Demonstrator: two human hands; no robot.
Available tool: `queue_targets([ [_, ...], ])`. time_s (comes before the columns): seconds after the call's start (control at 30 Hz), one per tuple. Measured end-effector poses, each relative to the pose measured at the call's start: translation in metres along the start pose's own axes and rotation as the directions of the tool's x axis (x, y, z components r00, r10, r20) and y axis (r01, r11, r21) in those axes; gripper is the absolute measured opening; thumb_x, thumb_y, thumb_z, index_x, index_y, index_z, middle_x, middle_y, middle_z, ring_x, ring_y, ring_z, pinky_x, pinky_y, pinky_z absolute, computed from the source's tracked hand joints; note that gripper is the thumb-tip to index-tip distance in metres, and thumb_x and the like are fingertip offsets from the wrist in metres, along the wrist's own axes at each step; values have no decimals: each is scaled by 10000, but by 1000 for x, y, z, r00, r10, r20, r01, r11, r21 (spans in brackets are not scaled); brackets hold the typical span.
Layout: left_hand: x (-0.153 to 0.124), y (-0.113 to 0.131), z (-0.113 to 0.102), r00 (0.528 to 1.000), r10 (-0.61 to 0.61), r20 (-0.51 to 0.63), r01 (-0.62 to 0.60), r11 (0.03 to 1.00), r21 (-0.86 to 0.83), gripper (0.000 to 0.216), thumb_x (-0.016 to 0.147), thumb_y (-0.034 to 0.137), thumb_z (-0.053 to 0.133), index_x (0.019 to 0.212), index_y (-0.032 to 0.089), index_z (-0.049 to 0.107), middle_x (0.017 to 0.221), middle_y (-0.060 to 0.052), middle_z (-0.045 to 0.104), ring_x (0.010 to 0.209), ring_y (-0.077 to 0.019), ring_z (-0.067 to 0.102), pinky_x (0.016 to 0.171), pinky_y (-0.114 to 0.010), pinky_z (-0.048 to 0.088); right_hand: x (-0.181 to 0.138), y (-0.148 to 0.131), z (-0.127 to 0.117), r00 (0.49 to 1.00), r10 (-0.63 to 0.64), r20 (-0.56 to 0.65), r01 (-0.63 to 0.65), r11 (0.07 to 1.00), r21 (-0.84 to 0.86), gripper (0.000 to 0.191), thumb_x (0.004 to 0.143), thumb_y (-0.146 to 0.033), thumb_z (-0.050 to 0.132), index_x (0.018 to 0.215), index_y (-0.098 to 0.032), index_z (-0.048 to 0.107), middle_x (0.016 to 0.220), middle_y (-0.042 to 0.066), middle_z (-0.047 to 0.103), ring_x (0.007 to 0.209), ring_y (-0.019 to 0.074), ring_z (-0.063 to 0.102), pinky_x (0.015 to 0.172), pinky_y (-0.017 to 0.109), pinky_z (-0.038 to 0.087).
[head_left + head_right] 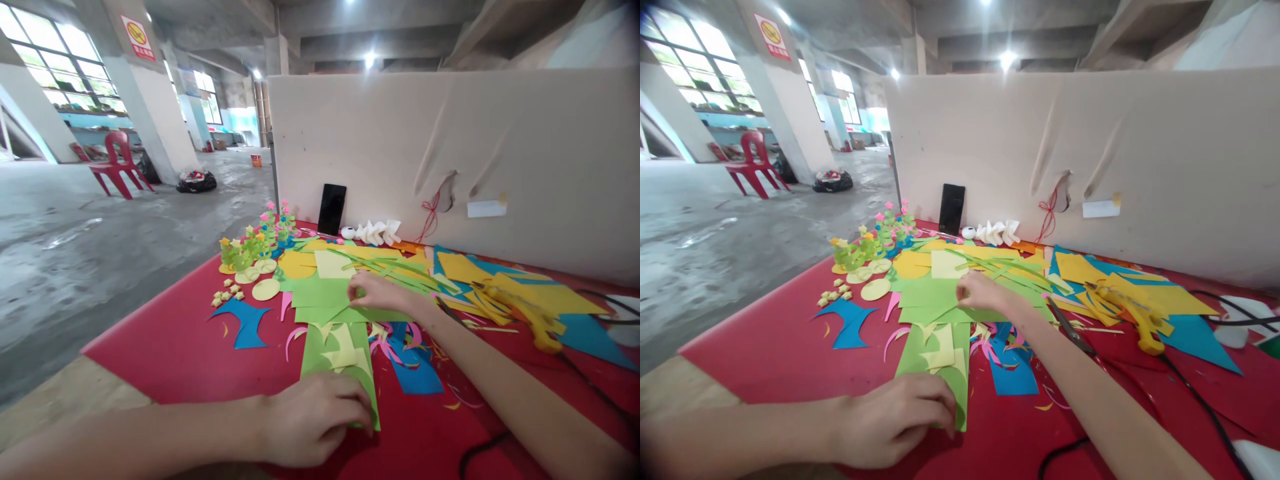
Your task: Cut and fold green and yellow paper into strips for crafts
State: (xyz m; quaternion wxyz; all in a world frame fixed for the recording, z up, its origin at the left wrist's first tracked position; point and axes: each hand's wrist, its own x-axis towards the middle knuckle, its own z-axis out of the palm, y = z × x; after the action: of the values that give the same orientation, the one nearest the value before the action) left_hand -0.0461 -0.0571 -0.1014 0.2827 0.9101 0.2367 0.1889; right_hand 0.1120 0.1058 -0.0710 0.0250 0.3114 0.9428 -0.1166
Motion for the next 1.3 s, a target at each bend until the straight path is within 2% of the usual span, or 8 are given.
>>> queue_targets([
  [0.2,-1,-2,2,1000,8,-2,-8,1000,-1,364,676,-32,427,937,186,557,1011,-52,595,927,-139,569,823,-212,455,-1,17,1,998,45,-50,-44,999,13,276,852,-310,519,1073,-144,532,1118,81,532,986,202,530,825,414,462],
  [0.4,1,-3,1,1000,12,10,-12,1000,-7,364,672,-36,431,931,179,569,973,-56,606,916,-147,568,826,-214,453,-1,38,5,996,91,-24,-92,996,-5,250,862,-314,503,1044,-149,544,1067,72,555,923,179,550,791,384,479],
  [0.57,2,-3,1,1000,-10,14,11,1000,-28,358,681,-38,427,926,178,576,977,-55,609,922,-145,569,829,-214,454,0,44,11,994,111,20,-111,994,-4,242,864,-315,500,1025,-141,552,1025,64,572,878,166,565,759,365,491],
  [0.7,2,-3,0,1000,-5,8,5,1000,-31,348,680,-35,429,917,167,585,968,-61,613,909,-146,571,817,-211,458,-1,47,15,987,158,3,-158,987,-5,243,865,-316,499,1028,-143,551,1031,66,571,880,164,565,760,363,492],
  [0.83,3,-3,0,1000,-5,9,6,1000,-28,348,680,-37,425,913,168,582,965,-60,613,912,-144,568,817,-212,457,-3,53,17,956,286,-71,-290,956,-50,247,869,-317,492,1043,-150,547,1043,68,567,884,166,564,764,364,491],
  [1.0,3,-3,1,1000,-16,19,17,1000,-22,354,678,-30,431,925,162,595,969,-58,615,912,-142,565,825,-207,453,2,78,5,865,458,-205,-481,873,-83,261,870,-316,490,1067,-152,538,1083,80,552,923,178,554,790,381,482],
  [1.17,4,-1,-2,999,-27,44,28,1000,-10,334,693,-25,439,907,175,601,957,-48,628,898,-141,563,821,-211,457,18,108,-15,844,477,-244,-505,860,-65,269,873,-314,486,1083,-153,530,1087,77,551,920,178,557,781,380,489],
  [1.3,6,0,-2,999,-22,26,23,999,-24,317,702,-25,452,898,171,607,945,-47,635,877,-136,563,796,-202,462,33,116,-14,857,451,-248,-483,871,-87,262,873,-308,486,1086,-163,533,1113,79,542,943,181,550,801,387,482],
])
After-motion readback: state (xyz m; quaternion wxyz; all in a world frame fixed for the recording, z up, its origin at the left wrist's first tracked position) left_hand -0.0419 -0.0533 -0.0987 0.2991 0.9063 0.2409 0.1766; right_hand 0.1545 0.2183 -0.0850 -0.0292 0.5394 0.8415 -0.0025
